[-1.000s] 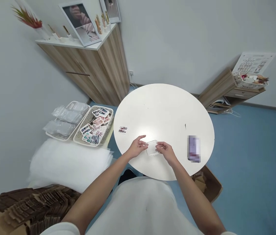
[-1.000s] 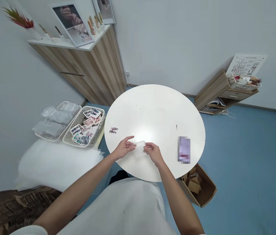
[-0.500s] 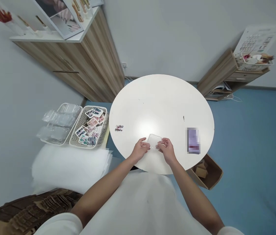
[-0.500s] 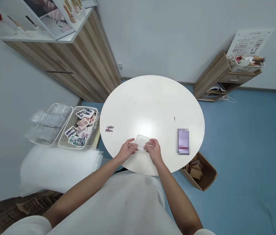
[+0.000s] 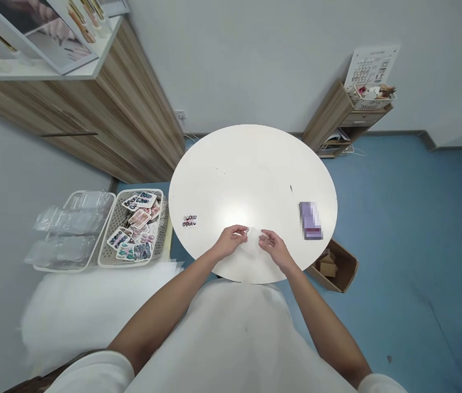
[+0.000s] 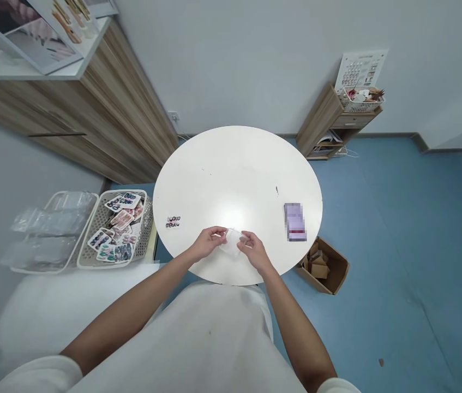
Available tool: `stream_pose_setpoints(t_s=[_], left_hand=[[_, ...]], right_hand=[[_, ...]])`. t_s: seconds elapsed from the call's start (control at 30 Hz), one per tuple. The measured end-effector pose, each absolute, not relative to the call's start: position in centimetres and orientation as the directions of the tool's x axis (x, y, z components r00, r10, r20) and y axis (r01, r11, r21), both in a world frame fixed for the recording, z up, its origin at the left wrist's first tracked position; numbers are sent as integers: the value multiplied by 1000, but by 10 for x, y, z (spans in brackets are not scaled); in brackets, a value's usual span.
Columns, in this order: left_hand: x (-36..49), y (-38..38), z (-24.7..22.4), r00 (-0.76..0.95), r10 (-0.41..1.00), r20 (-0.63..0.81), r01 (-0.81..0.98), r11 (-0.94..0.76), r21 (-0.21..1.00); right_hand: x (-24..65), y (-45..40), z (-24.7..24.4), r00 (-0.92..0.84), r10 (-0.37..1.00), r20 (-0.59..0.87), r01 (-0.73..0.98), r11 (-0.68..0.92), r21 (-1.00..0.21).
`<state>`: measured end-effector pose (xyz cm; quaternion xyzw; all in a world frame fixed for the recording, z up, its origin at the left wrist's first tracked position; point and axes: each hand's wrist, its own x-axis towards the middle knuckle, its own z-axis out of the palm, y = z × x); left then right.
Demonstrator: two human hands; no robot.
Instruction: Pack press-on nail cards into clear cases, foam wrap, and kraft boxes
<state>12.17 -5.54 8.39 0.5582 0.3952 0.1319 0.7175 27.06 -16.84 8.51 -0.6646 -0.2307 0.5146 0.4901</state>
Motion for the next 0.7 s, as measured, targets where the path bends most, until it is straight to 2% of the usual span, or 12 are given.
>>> stream_pose_setpoints(t_s=[0.13, 0.27, 0.37, 0.47, 0.6, 0.7], left_hand=[[122, -42, 83, 660, 630, -410, 273, 307, 912], [119, -41, 83, 559, 673, -483, 254, 416, 873], [115, -53, 85, 569, 554, -608, 262, 578, 773], [116, -68, 85, 613, 452, -648, 251, 666, 702], [122, -78, 80, 593, 540, -597, 158, 649, 744], [125, -77, 75, 543, 625, -560, 134, 594, 793]], right_hand=[[283, -156, 89, 354, 825, -441, -105, -434, -895], [287, -152, 89, 385, 798, -464, -185, -426, -886], [287, -156, 89, 415, 774, -479, -261, -403, -877], [284, -163, 88, 390, 780, -489, -296, -397, -869], [277, -169, 84, 321, 812, -487, -267, -416, -869], [276, -175, 85, 275, 837, -473, -145, -451, -881]])
